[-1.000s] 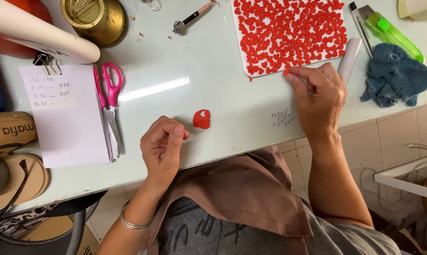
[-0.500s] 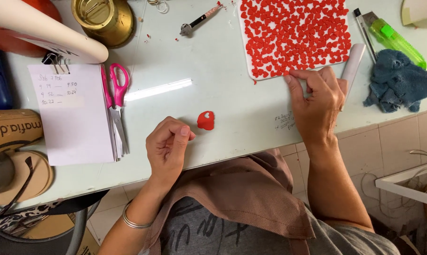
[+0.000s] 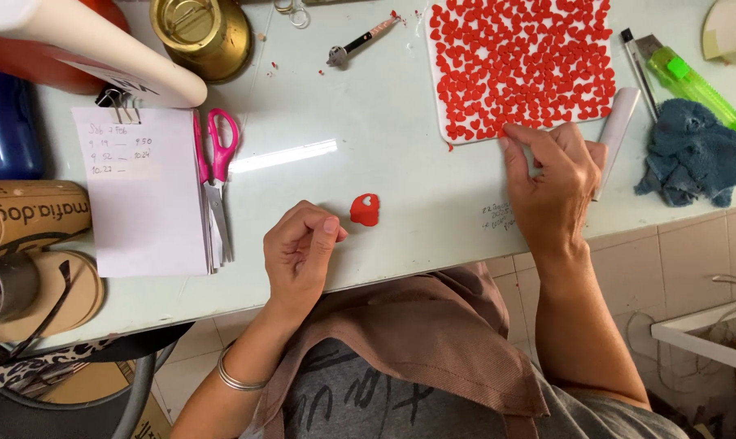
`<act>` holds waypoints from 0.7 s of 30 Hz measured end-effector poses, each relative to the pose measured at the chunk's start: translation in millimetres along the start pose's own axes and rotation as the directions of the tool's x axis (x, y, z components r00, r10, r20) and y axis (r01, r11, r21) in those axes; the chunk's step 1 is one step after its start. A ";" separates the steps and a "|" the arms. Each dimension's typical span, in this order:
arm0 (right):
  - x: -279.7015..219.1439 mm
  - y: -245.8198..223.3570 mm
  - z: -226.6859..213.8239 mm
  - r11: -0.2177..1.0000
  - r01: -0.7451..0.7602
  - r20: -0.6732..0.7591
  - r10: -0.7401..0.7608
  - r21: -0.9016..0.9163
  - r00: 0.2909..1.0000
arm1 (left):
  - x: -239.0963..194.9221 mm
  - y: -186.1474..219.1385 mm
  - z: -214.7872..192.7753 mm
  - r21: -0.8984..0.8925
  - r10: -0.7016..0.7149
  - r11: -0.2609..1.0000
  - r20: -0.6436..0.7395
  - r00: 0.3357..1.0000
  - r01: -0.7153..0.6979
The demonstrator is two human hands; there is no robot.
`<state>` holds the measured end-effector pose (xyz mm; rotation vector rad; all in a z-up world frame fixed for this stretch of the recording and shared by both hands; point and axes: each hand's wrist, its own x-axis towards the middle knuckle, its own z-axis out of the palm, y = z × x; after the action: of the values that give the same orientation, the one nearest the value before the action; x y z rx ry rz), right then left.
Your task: Assembling small red decorative items using glue and a rolling tool
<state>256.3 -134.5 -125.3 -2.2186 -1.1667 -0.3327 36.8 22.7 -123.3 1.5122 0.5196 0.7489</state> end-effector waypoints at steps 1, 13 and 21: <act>-1.3 0.6 0.0 1.000 0.003 0.000 -0.003 -0.010 1.000 | -0.4 -0.1 -0.1 0.000 0.000 1.000 0.000 1.000 0.000; 0.8 5.1 1.3 1.000 0.028 0.002 -0.028 -0.006 1.000 | -1.0 -0.9 -0.5 -0.009 -0.002 1.000 0.001 1.000 0.002; 5.0 1.6 1.8 0.997 0.043 0.035 -0.040 -0.069 0.999 | -2.6 8.5 -0.2 0.099 -0.053 0.994 0.007 0.999 0.052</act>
<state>260.4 -130.7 -125.0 -2.2702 -1.2379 -0.3599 33.9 20.2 -115.3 1.5868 0.5938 0.6830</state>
